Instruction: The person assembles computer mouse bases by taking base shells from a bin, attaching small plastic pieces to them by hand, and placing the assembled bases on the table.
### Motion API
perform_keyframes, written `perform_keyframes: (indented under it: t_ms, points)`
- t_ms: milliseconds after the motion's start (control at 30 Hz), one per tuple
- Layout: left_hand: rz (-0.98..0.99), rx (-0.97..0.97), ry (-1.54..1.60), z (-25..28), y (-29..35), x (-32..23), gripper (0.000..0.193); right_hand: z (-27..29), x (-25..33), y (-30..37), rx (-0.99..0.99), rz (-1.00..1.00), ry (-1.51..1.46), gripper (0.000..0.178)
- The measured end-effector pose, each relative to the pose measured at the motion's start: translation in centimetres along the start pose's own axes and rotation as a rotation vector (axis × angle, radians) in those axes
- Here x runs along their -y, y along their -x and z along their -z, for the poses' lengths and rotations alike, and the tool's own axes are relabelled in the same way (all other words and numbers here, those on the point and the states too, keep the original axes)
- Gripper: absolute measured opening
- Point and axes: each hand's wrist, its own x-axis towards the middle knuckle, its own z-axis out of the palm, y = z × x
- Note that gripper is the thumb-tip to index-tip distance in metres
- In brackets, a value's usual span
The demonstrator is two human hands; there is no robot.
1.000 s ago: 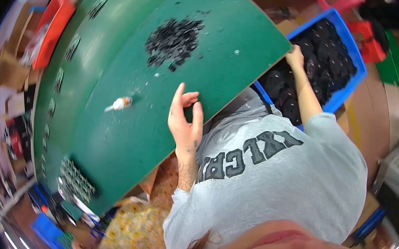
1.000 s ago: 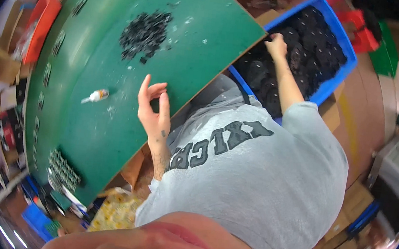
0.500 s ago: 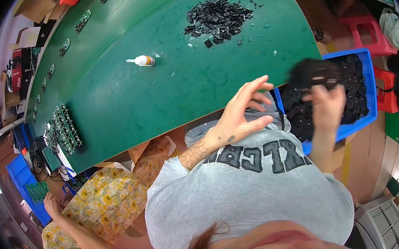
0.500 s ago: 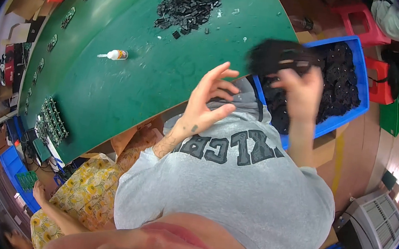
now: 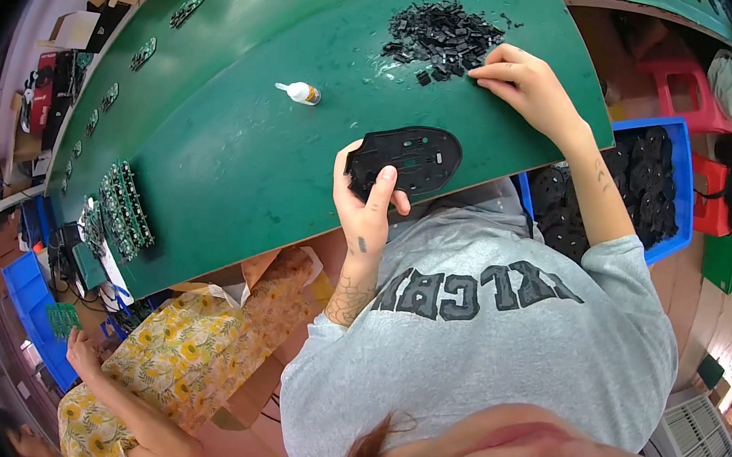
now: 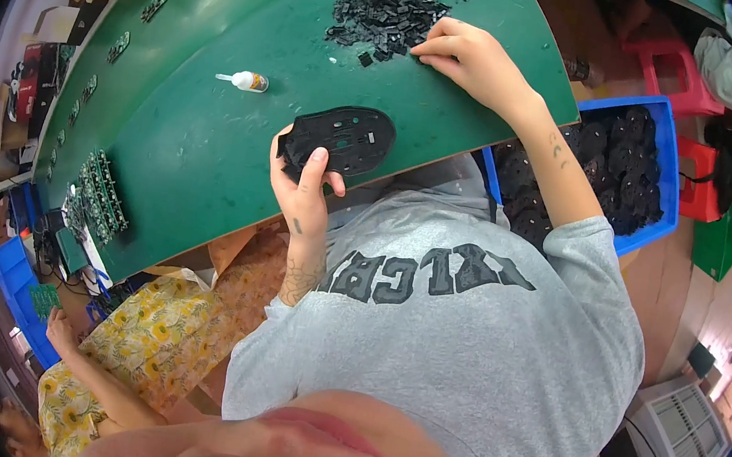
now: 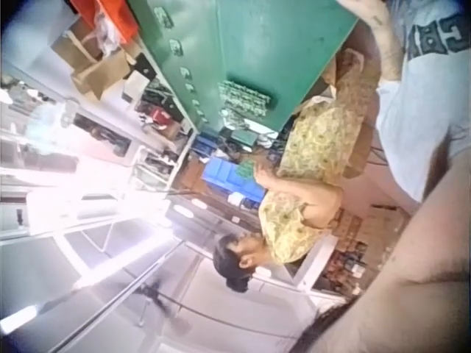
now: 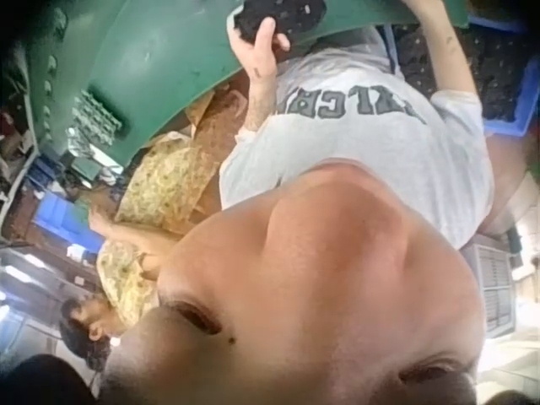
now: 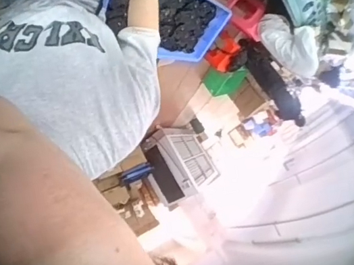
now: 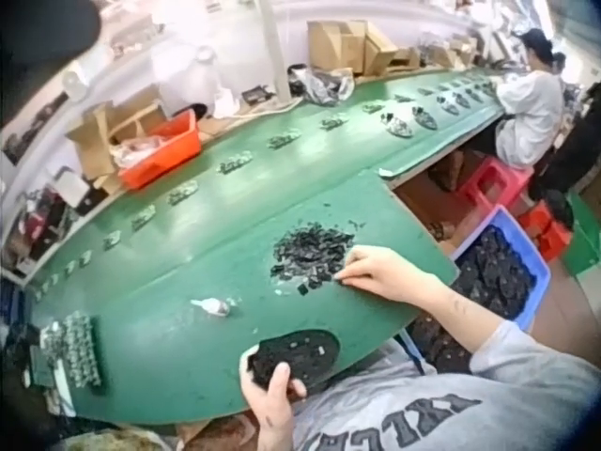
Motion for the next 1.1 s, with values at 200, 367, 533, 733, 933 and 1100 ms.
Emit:
perform_keyframes:
  t_ms: [200, 367, 533, 733, 933, 1100]
  points:
    - [0.008, -0.002, -0.054, 0.2, -0.4, -0.1, 0.034, 0.3, 1.9, -0.6, 0.021, 0.085, 0.187, 0.006]
    - [-0.005, 0.063, -0.200, -1.0, -1.4, 0.1, 0.036, -0.8, 6.6, 0.5, -0.070, -0.017, -0.293, 0.010]
    - [-0.154, 0.141, -0.366, -2.1, -2.0, 0.2, 0.032, -1.8, 6.8, 0.9, -0.105, -0.091, -0.378, 0.011]
    - [-0.223, 0.227, -0.448, -3.0, -3.5, 0.9, 0.030, -1.1, 5.3, 1.5, -0.090, -0.280, -0.542, 0.014]
    - [-0.152, 0.385, -0.488, -3.5, -4.7, 0.3, 0.038, 0.6, 3.9, 1.1, 0.046, -0.514, -1.013, 0.024]
    - [-0.093, 0.351, -0.318, -3.3, -4.5, -0.3, 0.064, 4.3, -0.3, -3.0, 0.028, -0.457, -0.702, 0.021]
